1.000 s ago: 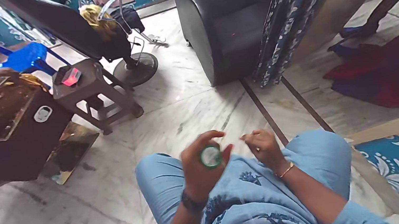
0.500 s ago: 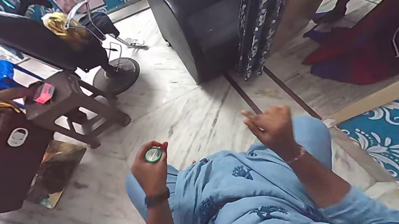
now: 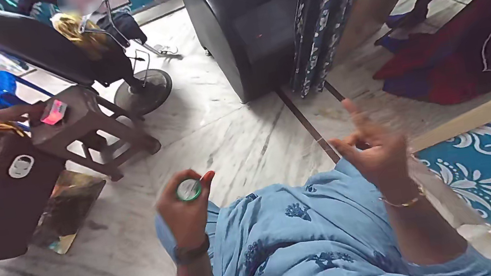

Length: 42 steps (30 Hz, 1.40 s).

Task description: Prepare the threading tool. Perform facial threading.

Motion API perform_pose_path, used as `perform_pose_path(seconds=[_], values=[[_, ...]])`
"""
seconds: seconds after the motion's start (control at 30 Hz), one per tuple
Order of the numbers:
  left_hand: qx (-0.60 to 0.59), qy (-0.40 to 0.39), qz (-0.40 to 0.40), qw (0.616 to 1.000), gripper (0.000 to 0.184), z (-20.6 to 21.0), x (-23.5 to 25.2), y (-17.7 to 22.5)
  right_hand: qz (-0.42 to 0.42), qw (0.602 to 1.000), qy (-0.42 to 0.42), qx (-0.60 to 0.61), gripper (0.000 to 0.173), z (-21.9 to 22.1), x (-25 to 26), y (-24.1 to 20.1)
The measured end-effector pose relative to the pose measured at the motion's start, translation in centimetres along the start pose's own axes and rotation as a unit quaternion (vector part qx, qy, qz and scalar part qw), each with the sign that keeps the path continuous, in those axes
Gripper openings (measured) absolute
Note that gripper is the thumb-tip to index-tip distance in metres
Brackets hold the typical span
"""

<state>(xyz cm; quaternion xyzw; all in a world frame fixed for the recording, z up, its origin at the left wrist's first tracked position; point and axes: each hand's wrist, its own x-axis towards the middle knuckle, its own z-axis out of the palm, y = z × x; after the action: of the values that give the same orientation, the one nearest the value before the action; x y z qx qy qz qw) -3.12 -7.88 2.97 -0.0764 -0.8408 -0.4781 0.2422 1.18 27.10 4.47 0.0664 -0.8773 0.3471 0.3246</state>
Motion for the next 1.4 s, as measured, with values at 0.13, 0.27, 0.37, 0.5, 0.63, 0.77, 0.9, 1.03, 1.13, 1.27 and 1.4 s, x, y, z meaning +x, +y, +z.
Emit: perform_pose_path(seconds=[0.13, 0.27, 0.37, 0.5, 0.63, 0.77, 0.9, 1.03, 1.13, 1.27, 1.4], values=[[0.169, -0.069, -0.146, 0.972, 0.024, 3.4, -0.3, -2.2, -0.036, 0.990, -0.053, -0.130, 0.045, 3.7, -0.5, 1.8], [-0.001, -0.011, -0.009, 1.000, 0.025, -0.8, -0.7, 0.0, -0.031, 0.997, 0.010, -0.071, 0.040, 0.0, -0.5, -0.6], [-0.139, -0.018, 0.084, 0.987, 0.019, -4.6, 0.0, 2.8, -0.042, 0.998, 0.049, -0.009, 0.064, -3.1, -0.3, -3.0], [-0.129, -0.039, 0.056, 0.989, 0.019, -4.2, 0.4, 1.8, 0.006, 0.998, 0.013, -0.068, 0.094, -2.0, -0.1, -3.0], [0.127, -0.099, -0.163, 0.973, 0.022, 1.8, 0.2, -3.3, 0.086, 0.987, -0.087, -0.108, 0.053, 4.7, -1.4, -0.6], [0.016, -0.112, -0.200, 0.973, 0.023, 4.1, -1.5, -4.7, 0.128, 0.985, -0.111, 0.019, 0.041, 9.3, -4.2, 1.4], [-0.237, -0.167, -0.057, 0.955, 0.025, 2.7, -1.4, -2.2, 0.105, 0.983, -0.110, 0.101, 0.040, 10.5, -6.0, 2.7], [-0.323, -0.302, 0.114, 0.890, 0.028, 2.3, -0.6, 3.5, -0.037, 0.992, -0.112, -0.045, 0.033, 13.3, -7.4, 2.3], [-0.304, -0.369, 0.167, 0.862, 0.040, 3.4, -1.6, 7.0, -0.129, 0.970, -0.174, -0.113, 0.032, 15.4, -8.9, 3.2], [-0.204, -0.316, 0.156, 0.913, 0.033, 5.8, -3.5, 8.0, -0.037, 0.880, -0.448, -0.156, 0.039, 11.3, -4.9, -1.6], [-0.266, -0.250, 0.133, 0.921, 0.018, 6.6, -4.2, 7.9, 0.147, 0.838, -0.526, -0.013, 0.040, 10.2, -2.5, -2.3]])
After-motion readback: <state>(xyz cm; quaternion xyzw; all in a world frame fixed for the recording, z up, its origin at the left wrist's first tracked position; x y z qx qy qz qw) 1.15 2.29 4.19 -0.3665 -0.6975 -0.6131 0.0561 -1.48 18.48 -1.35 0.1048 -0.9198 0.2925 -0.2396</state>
